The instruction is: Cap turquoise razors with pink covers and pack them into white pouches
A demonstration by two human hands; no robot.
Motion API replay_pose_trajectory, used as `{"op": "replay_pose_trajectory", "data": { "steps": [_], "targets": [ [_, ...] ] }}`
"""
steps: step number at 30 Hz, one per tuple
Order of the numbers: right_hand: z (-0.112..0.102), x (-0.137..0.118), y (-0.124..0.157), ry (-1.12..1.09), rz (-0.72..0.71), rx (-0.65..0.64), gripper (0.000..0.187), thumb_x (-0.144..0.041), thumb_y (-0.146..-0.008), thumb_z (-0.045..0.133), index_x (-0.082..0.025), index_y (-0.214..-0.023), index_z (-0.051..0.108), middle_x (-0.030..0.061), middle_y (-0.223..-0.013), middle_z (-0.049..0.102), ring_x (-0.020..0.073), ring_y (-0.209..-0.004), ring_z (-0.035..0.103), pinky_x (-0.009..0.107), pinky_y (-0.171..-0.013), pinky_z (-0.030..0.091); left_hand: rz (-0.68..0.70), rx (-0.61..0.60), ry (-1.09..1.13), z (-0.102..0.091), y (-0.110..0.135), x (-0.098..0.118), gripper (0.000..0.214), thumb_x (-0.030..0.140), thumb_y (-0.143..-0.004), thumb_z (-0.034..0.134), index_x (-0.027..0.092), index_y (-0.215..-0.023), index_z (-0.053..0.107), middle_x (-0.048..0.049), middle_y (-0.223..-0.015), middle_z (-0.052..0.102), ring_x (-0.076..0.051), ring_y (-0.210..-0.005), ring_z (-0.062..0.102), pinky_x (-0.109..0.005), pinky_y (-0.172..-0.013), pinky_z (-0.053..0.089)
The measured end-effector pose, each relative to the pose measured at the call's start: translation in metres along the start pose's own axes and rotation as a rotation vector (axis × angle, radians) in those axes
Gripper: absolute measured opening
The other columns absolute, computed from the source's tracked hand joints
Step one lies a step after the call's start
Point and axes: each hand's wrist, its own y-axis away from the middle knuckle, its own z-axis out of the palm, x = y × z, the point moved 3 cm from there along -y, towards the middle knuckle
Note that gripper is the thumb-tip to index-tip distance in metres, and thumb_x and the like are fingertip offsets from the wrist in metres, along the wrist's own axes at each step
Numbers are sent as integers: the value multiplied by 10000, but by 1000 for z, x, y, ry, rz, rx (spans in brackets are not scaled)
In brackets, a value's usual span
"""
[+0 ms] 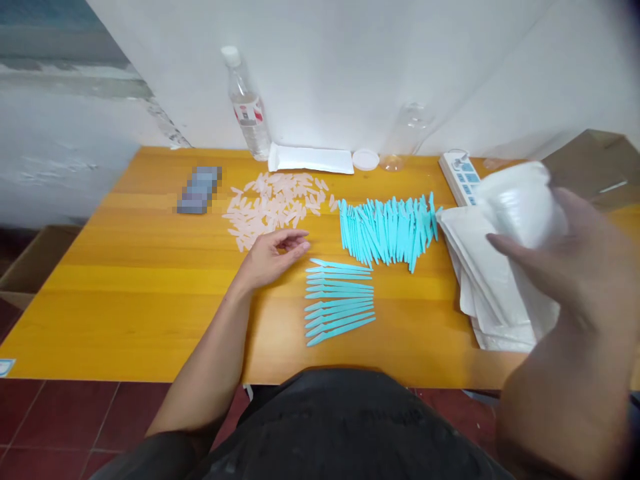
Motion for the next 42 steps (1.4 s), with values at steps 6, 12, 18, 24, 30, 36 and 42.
{"op": "replay_pose_trajectory", "data": {
  "steps": [6,12,18,24,30,36,42],
  "targets": [
    [-10,-121,49,-471,-715,-191,729,-322,-889,669,-305,-1534,328,113,-1370,613,326,-1224,579,504,-1004,424,-244,-227,483,37,9,35,625,514,-830,736,188,-1331,556,-96,-1016,740,-193,-803,721,-301,-674,594],
    [6,-142,67,-504,-712,-213,934,-379,-836,701,-265,-1588,159,151,-1400,572,373,-1239,544,540,-974,422,-244,-272,529,65,14,44,469,417,-843,744,166,-1210,595,-46,-913,711,-115,-655,655,-245,-617,551],
    [9,-141,55,-527,-598,-209,798,-315,-847,616,-210,-1554,261,172,-1299,630,375,-1170,606,552,-950,471,-151,-254,325,52,2,51,481,450,-867,697,180,-1247,579,-31,-813,710,-144,-676,669,-253,-608,525],
    [4,-119,48,-564,-556,-301,769,-361,-848,635,-236,-1532,306,159,-1374,582,367,-1225,579,550,-985,492,118,-120,-457,13,10,14,317,442,-919,632,245,-1150,725,-72,-1044,709,-226,-943,665,-368,-842,522],
    [12,-120,54,-534,-580,-366,804,-347,-800,665,-210,-1512,316,170,-1324,607,374,-1188,595,536,-949,511,157,-169,-621,20,15,-10,204,326,-934,602,243,-1048,751,-80,-1086,673,-251,-1027,625,-398,-911,488],
    [17,-121,54,-532,-587,-366,790,-355,-807,661,-216,-1507,321,167,-1305,613,370,-1163,602,523,-922,518,133,-219,-526,23,10,-11,196,326,-952,566,211,-1012,714,-77,-1040,690,-236,-998,633,-390,-906,493],
    [22,-124,59,-541,-597,-368,834,-372,-823,655,-215,-1543,266,177,-1332,603,385,-1208,583,546,-950,503,125,-224,-560,29,10,-9,156,318,-917,611,225,-964,727,-73,-1057,685,-242,-1000,634,-385,-888,496]
  ]
}}
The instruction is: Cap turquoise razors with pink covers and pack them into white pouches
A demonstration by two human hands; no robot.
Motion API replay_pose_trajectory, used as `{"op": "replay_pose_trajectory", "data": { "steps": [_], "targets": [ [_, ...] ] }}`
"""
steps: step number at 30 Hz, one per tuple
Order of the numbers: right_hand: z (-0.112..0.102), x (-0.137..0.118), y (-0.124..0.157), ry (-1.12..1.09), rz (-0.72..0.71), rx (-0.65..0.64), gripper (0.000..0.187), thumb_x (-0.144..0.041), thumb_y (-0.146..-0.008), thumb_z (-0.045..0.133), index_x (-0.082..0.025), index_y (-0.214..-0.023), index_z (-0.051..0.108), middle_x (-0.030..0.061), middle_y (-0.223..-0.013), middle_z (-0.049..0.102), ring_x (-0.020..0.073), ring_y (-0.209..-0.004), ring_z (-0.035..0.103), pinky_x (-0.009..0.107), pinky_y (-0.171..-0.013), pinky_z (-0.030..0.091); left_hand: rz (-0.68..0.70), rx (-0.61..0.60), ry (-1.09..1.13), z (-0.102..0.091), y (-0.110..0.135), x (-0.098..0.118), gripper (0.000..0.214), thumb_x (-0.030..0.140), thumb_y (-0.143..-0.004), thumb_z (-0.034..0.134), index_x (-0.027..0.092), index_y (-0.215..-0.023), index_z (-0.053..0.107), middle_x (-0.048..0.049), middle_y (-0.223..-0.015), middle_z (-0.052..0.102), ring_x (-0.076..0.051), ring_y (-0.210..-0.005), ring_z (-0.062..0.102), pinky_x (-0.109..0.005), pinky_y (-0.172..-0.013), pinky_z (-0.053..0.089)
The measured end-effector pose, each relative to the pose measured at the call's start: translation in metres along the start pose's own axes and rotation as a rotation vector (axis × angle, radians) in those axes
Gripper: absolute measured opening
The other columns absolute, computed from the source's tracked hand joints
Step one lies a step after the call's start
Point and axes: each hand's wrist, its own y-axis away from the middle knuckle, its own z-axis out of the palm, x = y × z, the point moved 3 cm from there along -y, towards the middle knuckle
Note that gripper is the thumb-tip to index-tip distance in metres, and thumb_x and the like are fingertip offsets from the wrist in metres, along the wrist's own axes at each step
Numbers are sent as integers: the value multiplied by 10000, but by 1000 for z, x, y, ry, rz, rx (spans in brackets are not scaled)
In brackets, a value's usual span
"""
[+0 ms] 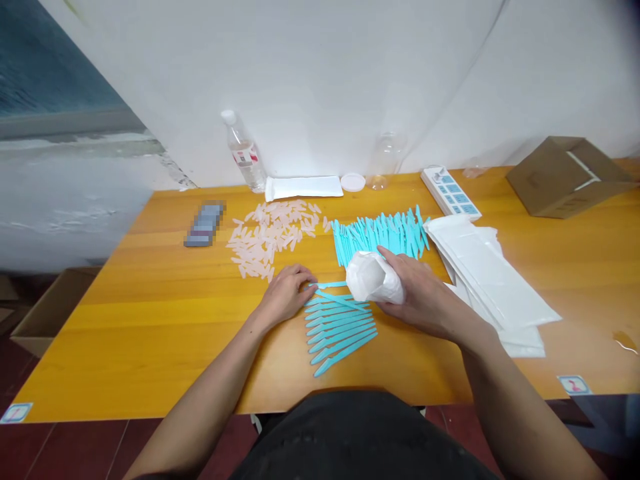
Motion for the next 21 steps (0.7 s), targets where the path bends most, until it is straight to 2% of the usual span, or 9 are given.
{"op": "replay_pose_trajectory", "data": {
  "steps": [4,6,8,11,14,16,19,21],
  "targets": [
    [3,-2,1,-17,2,-24,837,-361,-823,660,-223,-1546,263,183,-1380,572,392,-1256,553,570,-985,477,-10,-13,99,1,-3,0,141,302,-926,585,201,-905,681,-63,-955,694,-215,-918,641,-357,-841,504],
    [5,-2,2,-18,-5,-28,841,-360,-823,662,-235,-1551,261,181,-1393,563,396,-1264,545,578,-987,471,-47,-22,179,-7,2,-4,172,333,-944,563,197,-912,664,-44,-887,695,-189,-826,638,-327,-770,508],
    [7,-3,2,-20,-13,-38,857,-356,-823,661,-234,-1562,245,181,-1367,577,396,-1240,556,576,-968,478,-102,25,265,-27,15,-11,203,377,-948,566,197,-931,658,-31,-855,693,-173,-774,628,-307,-729,508],
    [12,-4,1,-14,-32,-64,878,-350,-819,657,-211,-1571,225,184,-1302,600,391,-1183,579,560,-930,491,-163,197,362,-71,44,-18,209,406,-908,644,207,-969,662,-34,-902,697,-174,-824,640,-315,-785,524],
    [15,-9,-4,4,-40,-74,881,-319,-807,653,-203,-1570,228,183,-1268,601,390,-1152,584,554,-913,492,-166,313,373,-103,63,-2,180,384,-873,702,225,-951,667,-27,-895,695,-170,-818,643,-306,-762,530],
    [16,-15,-8,1,-53,-74,900,-289,-792,653,-216,-1575,216,176,-1269,598,393,-1156,578,560,-921,485,-120,299,299,-105,60,24,156,373,-880,699,232,-943,683,-24,-868,700,-166,-779,637,-300,-717,525],
    [17,-24,-13,-46,-91,-71,950,-250,-759,666,-235,-1582,191,168,-1296,589,395,-1193,561,573,-953,471,49,191,189,-86,37,64,144,367,-907,671,250,-970,726,-30,-901,741,-172,-778,656,-325,-751,539],
    [16,-26,-14,-94,-104,-55,975,-227,-743,668,-245,-1584,177,161,-1310,583,387,-1218,551,574,-972,468,156,152,250,-70,22,72,212,388,-915,663,268,-1075,734,-51,-1013,756,-196,-868,681,-364,-826,550]
  ]
}}
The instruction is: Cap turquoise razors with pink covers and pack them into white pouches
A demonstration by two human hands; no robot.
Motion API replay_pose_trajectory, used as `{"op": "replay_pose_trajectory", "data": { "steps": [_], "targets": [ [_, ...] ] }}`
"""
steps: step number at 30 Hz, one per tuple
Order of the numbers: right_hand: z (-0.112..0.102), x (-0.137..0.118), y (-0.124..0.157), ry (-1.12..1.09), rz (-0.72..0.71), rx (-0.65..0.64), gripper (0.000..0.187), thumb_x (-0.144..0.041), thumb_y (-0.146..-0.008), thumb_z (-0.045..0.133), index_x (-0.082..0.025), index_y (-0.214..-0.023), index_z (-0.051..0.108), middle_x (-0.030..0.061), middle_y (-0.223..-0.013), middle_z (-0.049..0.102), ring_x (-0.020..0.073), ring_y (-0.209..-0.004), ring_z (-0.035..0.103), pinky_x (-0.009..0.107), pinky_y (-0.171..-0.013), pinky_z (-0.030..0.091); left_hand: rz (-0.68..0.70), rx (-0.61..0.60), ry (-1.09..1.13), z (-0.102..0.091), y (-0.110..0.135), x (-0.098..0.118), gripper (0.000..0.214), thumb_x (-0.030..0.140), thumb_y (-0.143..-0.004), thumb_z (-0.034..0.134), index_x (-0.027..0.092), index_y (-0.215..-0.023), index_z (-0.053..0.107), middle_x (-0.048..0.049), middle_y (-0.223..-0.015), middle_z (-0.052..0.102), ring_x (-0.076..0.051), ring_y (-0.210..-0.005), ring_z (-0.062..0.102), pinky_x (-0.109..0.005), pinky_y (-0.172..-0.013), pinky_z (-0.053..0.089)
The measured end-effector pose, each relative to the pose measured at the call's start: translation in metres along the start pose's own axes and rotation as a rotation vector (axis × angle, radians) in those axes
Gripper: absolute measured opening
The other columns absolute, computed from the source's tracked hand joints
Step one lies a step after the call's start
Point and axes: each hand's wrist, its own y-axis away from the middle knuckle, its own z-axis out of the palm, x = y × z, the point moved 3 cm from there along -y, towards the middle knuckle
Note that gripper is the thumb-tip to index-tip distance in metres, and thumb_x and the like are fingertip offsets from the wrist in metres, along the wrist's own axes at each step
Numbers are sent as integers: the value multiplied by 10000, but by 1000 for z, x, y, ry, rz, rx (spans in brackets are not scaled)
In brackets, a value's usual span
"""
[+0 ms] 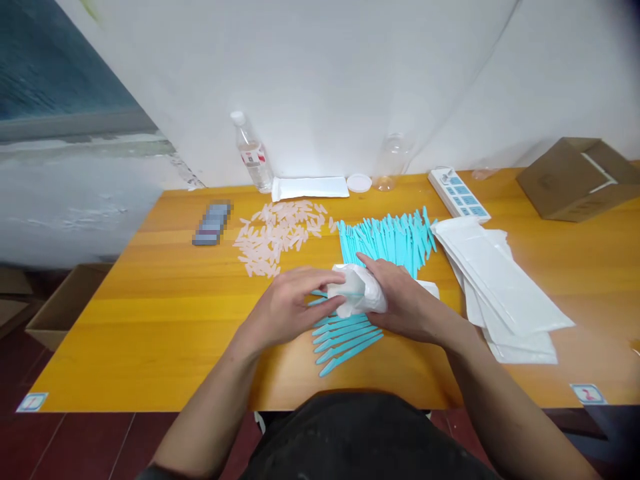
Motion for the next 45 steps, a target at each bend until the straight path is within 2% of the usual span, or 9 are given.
{"op": "replay_pose_trajectory", "data": {
  "steps": [3,7,12,20,25,30,35,39,45],
  "targets": [
    [-3,3,1,-39,14,34,970,-221,-742,667,-259,-1582,183,154,-1314,578,376,-1228,549,577,-983,470,-41,106,3,9,-3,-34,219,374,-953,605,258,-1072,748,-74,-1056,733,-206,-944,673,-374,-863,541],
    [-5,8,4,-38,19,48,948,-248,-754,680,-253,-1576,207,156,-1309,573,380,-1234,542,584,-990,467,-65,-146,-183,27,9,-85,202,341,-906,662,272,-1065,765,-77,-1088,694,-230,-1012,643,-407,-916,507],
    [-5,9,4,-52,11,45,949,-251,-758,681,-264,-1577,201,147,-1304,571,374,-1229,541,579,-991,468,-177,-145,-117,31,20,-100,172,346,-929,614,213,-947,723,-58,-954,709,-202,-892,647,-375,-860,516],
    [0,15,2,-14,38,6,935,-227,-748,663,-246,-1568,214,157,-1315,568,374,-1240,532,566,-1001,462,-350,176,-67,-44,59,-79,279,426,-900,665,216,-1083,674,-41,-952,726,-176,-827,674,-305,-792,544],
    [5,14,-1,17,44,-8,923,-216,-745,650,-232,-1564,224,164,-1295,570,377,-1217,536,561,-973,463,-277,-139,-360,5,58,-68,252,401,-906,646,259,-1097,730,-54,-1092,728,-227,-941,681,-340,-800,526],
    [9,13,1,36,33,-25,906,-213,-727,639,-175,-1550,263,173,-1292,569,378,-1204,535,540,-983,453,-365,-72,-324,31,56,-83,187,345,-943,577,218,-945,715,-40,-929,715,-194,-855,663,-310,-770,499],
    [12,17,2,27,19,-6,930,-201,-707,642,-176,-1554,259,176,-1297,568,378,-1197,536,545,-990,447,-463,148,-18,-21,80,-90,227,411,-916,635,196,-958,695,-30,-884,720,-166,-785,667,-272,-737,521],
    [13,16,1,23,20,-4,946,-203,-706,648,-186,-1562,245,178,-1297,567,384,-1188,538,554,-969,453,-418,275,1,-66,88,-61,178,353,-866,723,203,-961,708,-22,-887,727,-146,-761,659,-243,-704,522],
    [10,4,-2,-42,-46,-12,993,-197,-697,670,-216,-1576,209,162,-1328,551,374,-1228,516,556,-997,445,31,-12,9,-3,21,2,122,247,-930,658,219,-1001,754,-45,-977,762,-134,-820,680,-233,-688,515]
  ]
}}
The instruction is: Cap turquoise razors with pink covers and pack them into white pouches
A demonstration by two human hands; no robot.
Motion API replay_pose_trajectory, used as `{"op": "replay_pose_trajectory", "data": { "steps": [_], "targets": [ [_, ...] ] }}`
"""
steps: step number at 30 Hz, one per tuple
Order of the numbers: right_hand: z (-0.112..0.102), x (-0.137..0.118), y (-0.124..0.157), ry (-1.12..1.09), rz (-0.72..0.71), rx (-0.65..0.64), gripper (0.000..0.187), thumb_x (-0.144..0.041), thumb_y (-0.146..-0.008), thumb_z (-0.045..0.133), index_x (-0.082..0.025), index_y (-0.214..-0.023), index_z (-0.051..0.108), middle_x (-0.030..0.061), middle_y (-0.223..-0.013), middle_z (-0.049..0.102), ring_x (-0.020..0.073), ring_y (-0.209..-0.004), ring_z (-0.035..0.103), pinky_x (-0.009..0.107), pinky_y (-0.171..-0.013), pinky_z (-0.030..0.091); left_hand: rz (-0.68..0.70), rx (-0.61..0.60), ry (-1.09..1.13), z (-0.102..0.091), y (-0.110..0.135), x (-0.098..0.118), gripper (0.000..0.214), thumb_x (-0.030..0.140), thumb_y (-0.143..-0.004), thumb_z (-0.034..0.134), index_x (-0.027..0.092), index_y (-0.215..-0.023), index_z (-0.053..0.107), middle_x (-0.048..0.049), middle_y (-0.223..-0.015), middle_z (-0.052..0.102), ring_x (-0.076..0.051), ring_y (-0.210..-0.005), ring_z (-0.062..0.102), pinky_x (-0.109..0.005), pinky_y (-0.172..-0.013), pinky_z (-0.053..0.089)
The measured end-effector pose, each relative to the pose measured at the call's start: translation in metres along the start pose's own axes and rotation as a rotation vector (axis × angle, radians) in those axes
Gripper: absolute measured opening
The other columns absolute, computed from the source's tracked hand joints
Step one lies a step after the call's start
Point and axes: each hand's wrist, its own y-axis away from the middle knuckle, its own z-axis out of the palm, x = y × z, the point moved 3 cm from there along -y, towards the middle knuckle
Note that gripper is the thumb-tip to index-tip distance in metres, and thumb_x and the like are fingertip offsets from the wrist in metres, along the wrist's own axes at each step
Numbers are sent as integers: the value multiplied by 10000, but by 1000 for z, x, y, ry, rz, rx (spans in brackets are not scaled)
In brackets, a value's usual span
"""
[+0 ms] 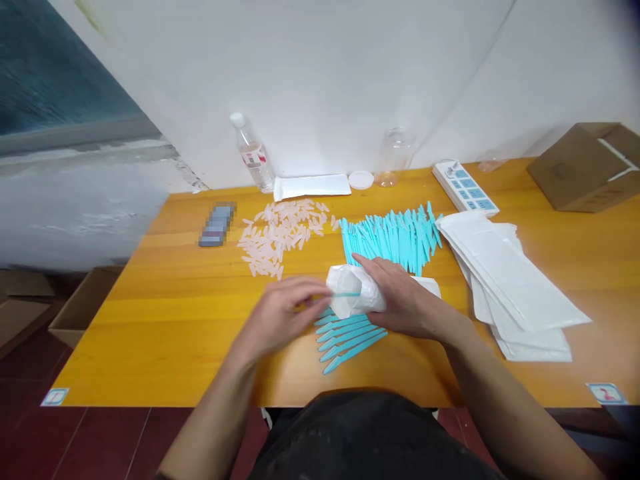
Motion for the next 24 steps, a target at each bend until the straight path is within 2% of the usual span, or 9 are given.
{"op": "replay_pose_trajectory", "data": {
  "steps": [1,3,4,5,9,15,18,22,24],
  "targets": [
    [-2,-1,1,-13,-8,11,996,-192,-700,670,-225,-1578,199,158,-1331,548,369,-1234,514,556,-1003,444,48,-6,44,12,-8,-1,147,273,-918,678,218,-1032,754,-60,-1029,761,-152,-883,689,-240,-701,523],
    [-7,0,3,-31,-5,43,991,-189,-712,674,-236,-1577,193,154,-1324,548,364,-1240,516,555,-1013,443,-22,138,54,24,-11,-17,152,290,-931,663,217,-1026,758,-62,-998,753,-152,-864,684,-256,-711,522],
    [-10,1,5,-36,3,56,982,-191,-720,677,-238,-1575,196,153,-1315,550,362,-1239,518,554,-1017,443,-78,166,31,27,-8,-29,159,308,-926,670,221,-1022,761,-60,-976,744,-155,-856,678,-267,-727,522],
    [-12,2,6,-37,12,66,973,-194,-727,679,-240,-1573,201,152,-1305,553,361,-1234,523,553,-1017,444,-139,161,-5,30,-2,-42,165,326,-917,680,228,-1018,766,-55,-957,734,-160,-852,672,-281,-749,521],
    [-16,6,9,-36,32,80,961,-204,-741,683,-241,-1574,205,152,-1292,555,368,-1223,524,565,-1011,442,-292,-52,-161,42,21,-79,190,365,-880,710,256,-1019,778,-53,-978,703,-201,-929,657,-323,-818,509],
    [-12,9,7,-43,33,80,973,-211,-732,689,-252,-1580,214,144,-1282,569,369,-1214,536,566,-999,452,-338,-57,-144,52,18,-81,147,315,-936,617,212,-908,718,-41,-911,690,-187,-871,632,-308,-785,487],
    [-12,11,7,-29,35,79,972,-201,-733,677,-241,-1584,208,151,-1291,569,369,-1222,534,568,-1006,449,-383,0,-32,28,27,-82,166,347,-941,615,203,-923,695,-23,-842,684,-161,-769,615,-283,-724,487],
    [-9,11,6,-9,40,56,977,-177,-717,663,-221,-1582,210,165,-1295,571,375,-1221,529,574,-1000,448,-449,327,58,-37,55,-76,177,362,-903,682,204,-981,694,-28,-920,714,-154,-823,650,-267,-770,515],
    [-6,9,3,-8,44,35,984,-175,-704,660,-219,-1579,213,163,-1302,565,375,-1216,527,579,-998,447,-409,362,50,-55,56,-59,156,339,-889,706,205,-966,700,-27,-907,716,-148,-807,653,-258,-753,523]
  ]
}}
